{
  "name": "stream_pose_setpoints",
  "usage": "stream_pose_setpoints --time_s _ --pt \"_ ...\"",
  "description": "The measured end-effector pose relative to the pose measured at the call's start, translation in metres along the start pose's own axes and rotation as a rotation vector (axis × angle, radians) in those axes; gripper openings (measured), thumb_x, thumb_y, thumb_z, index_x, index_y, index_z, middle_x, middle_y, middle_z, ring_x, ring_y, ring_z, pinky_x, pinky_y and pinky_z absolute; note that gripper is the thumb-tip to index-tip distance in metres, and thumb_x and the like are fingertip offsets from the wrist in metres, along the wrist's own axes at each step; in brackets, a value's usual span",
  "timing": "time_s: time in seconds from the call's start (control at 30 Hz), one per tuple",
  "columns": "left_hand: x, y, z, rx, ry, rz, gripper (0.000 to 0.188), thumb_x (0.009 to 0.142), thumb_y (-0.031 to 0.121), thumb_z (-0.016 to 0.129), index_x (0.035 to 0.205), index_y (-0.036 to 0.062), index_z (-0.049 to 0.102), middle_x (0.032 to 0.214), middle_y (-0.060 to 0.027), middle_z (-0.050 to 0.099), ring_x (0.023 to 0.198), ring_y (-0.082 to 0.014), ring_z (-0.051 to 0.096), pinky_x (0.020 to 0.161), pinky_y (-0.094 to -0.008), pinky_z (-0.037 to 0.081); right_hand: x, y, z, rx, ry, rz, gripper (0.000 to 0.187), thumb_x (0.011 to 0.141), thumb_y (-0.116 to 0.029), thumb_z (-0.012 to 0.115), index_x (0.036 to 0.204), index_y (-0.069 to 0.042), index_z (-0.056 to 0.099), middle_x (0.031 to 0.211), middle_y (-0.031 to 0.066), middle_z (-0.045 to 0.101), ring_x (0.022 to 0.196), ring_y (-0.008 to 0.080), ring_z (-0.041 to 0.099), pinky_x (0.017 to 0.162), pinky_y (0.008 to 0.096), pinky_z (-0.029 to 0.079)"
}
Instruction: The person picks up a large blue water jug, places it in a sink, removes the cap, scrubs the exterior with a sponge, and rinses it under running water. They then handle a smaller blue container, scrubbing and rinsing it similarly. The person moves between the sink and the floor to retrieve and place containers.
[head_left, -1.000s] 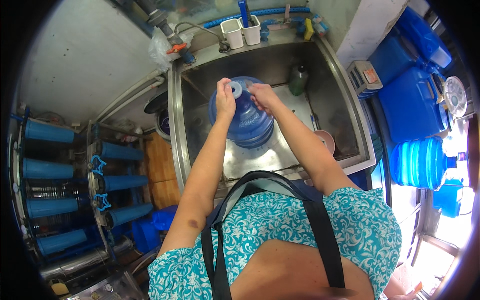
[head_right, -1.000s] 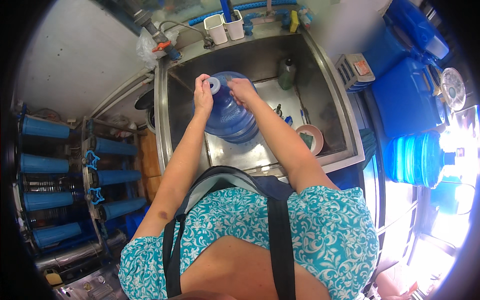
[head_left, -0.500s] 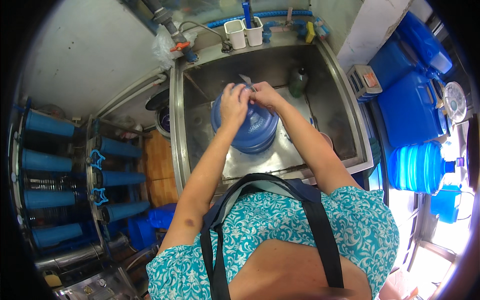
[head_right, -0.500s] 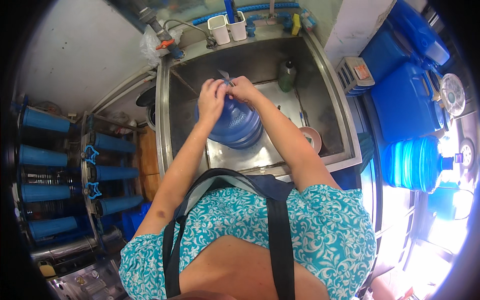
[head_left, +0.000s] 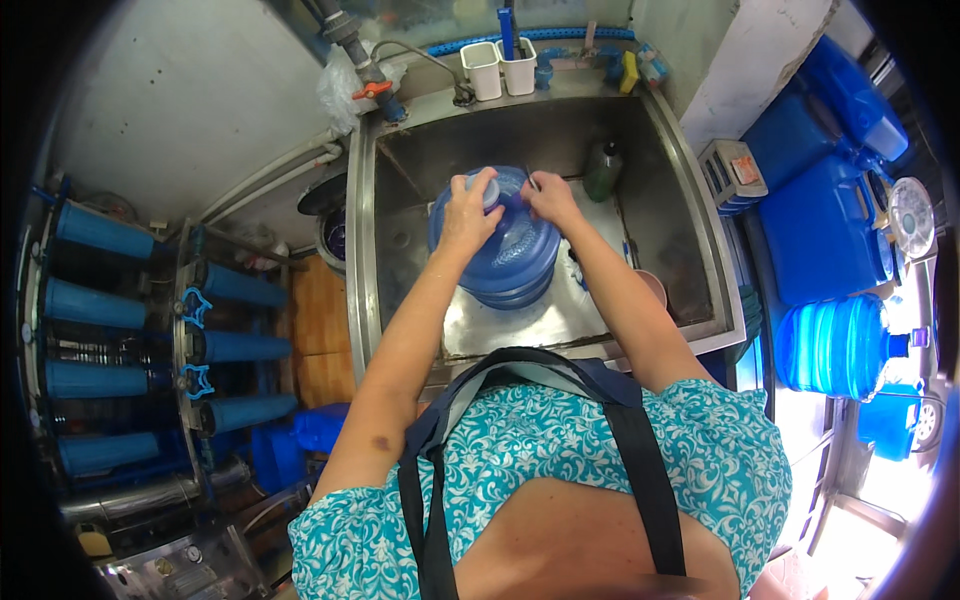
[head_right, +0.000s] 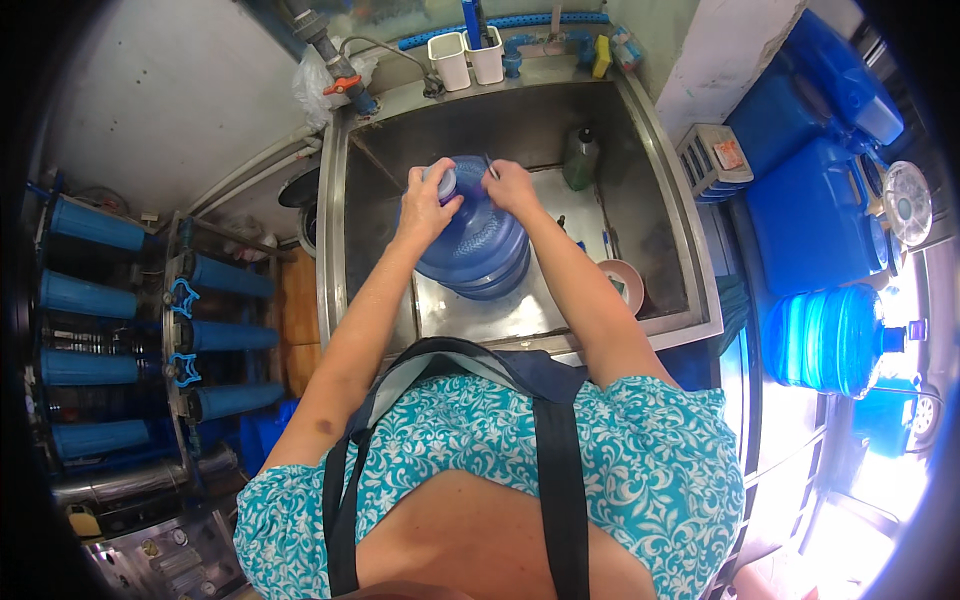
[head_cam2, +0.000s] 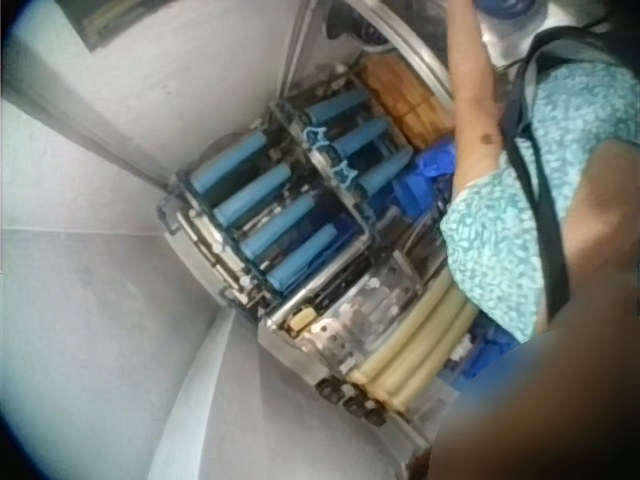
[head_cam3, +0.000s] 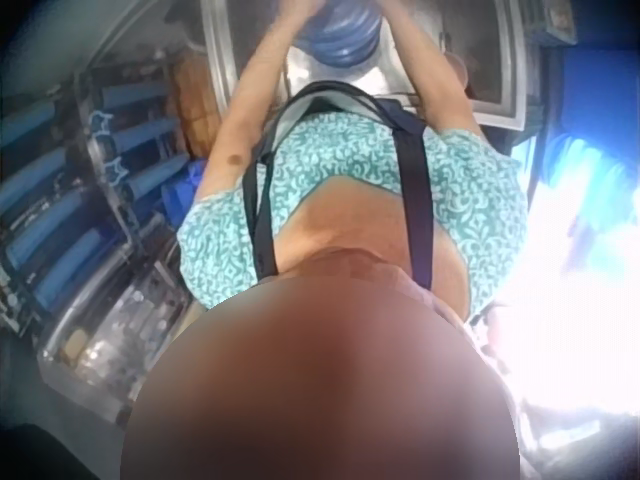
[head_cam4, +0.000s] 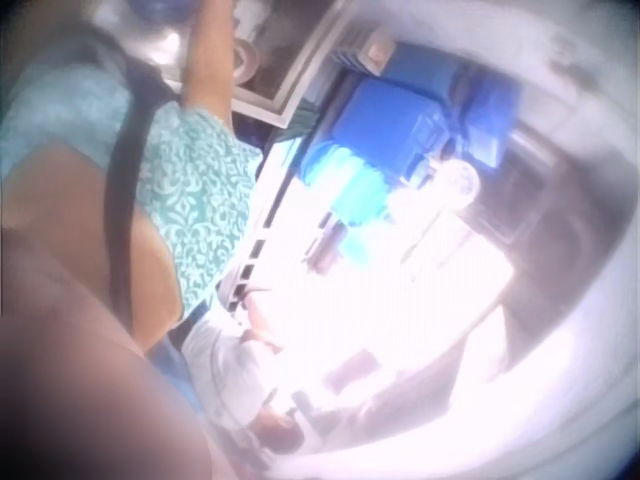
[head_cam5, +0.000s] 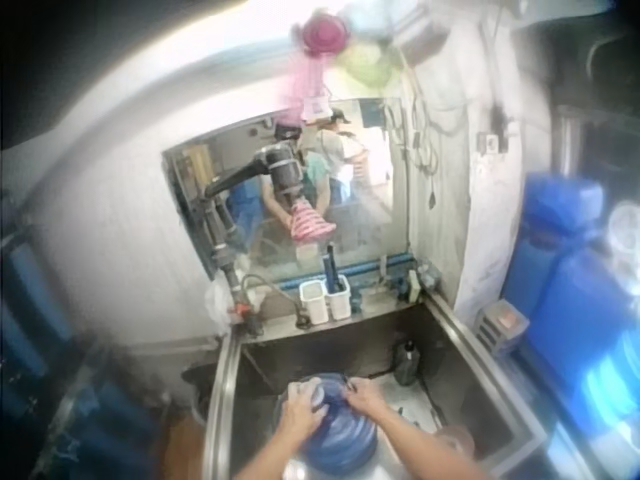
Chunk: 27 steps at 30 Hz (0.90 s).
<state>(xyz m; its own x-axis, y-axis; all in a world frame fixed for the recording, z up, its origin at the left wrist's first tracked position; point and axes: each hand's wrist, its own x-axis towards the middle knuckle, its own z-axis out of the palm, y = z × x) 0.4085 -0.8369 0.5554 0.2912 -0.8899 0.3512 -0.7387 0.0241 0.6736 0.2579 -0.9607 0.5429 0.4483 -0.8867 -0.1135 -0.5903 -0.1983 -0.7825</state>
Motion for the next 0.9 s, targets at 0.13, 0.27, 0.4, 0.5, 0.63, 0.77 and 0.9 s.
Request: stream_pose_setpoints --time_s 0.13,0.27,0.4,0.5,0.63,0.77,0.9 --pt "0.004 -0.015 -0.019 -0.049 -0.15 0.096 0.077 0.078 0.003 0.076 0.143 0.0198 0.04 0.129 -0.0201 0.049 0.109 -0.0449 0.061 0.096 -0.047 0.051 -0.051 0.001 0.013 0.175 -0.089 -0.049 0.019 0.09 -0.007 0.061 0.107 -0.002 0.067 0.072 0.008 0.067 0.06 0.0136 0.064 0.058 0.0318 0.051" --pt "0.001 -0.025 -0.016 -0.073 -0.067 0.222 0.078 0.079 -0.008 0.063 0.148 0.0092 0.031 0.132 -0.0251 0.048 0.111 -0.0461 0.06 0.103 -0.0445 0.046 -0.08 0.001 0.035 0.25 0.062 -0.167 0.028 0.091 -0.006 0.061 0.118 -0.002 0.064 0.077 0.0098 0.069 0.058 0.0142 0.064 0.054 0.03 0.05" --pt "-0.011 -0.04 -0.007 -0.616 0.065 -0.321 0.068 0.08 -0.015 0.047 0.145 0.0034 0.037 0.127 -0.026 0.054 0.108 -0.038 0.065 0.092 -0.0402 0.055 -0.075 0.002 0.028 0.651 0.004 0.067 0.019 0.09 -0.005 0.063 0.109 -0.001 0.064 0.083 0.0094 0.072 0.059 0.0113 0.066 0.047 0.0254 0.042" --pt "-0.016 -0.057 -0.026 -1.352 0.362 -0.792 0.056 0.08 -0.02 0.038 0.132 -0.0039 0.049 0.11 -0.0191 0.065 0.096 -0.0308 0.069 0.077 -0.0397 0.062 -0.068 -0.003 0.013 0.825 0.054 0.118 0.008 0.09 -0.005 0.067 0.098 -0.003 0.064 0.084 0.0082 0.072 0.06 0.0096 0.066 0.042 0.0205 0.036" --pt "-0.017 -0.055 -0.078 -1.23 0.245 -0.43 0.046 0.084 -0.014 0.044 0.125 -0.0006 0.059 0.119 -0.0168 0.062 0.096 -0.0252 0.07 0.076 -0.0333 0.06 -0.064 -0.043 0.004 0.89 0.108 0.052 0.009 0.09 -0.009 0.072 0.094 -0.003 0.067 0.077 0.0037 0.068 0.054 0.0063 0.06 0.04 0.0174 0.032" --pt "-0.031 -0.013 -0.112 -0.848 -0.023 -0.09 0.047 0.086 -0.007 0.052 0.129 0.0086 0.064 0.126 -0.0151 0.062 0.106 -0.0262 0.069 0.084 -0.0318 0.056 -0.074 -0.102 0.01 0.829 0.013 -0.073 0.011 0.088 -0.009 0.075 0.096 -0.003 0.069 0.071 -0.0012 0.062 0.049 0.004 0.05 0.041 0.0185 0.032" --pt "-0.053 0.016 -0.121 -0.455 0.228 0.226 0.05 0.087 -0.009 0.058 0.132 0.0094 0.064 0.131 -0.0162 0.062 0.12 -0.0216 0.06 0.097 -0.0309 0.05 -0.095 -0.147 0.032 0.816 -0.182 -0.085 0.013 0.091 -0.015 0.073 0.097 -0.004 0.071 0.068 -0.0002 0.062 0.049 0.0034 0.047 0.043 0.0187 0.03"
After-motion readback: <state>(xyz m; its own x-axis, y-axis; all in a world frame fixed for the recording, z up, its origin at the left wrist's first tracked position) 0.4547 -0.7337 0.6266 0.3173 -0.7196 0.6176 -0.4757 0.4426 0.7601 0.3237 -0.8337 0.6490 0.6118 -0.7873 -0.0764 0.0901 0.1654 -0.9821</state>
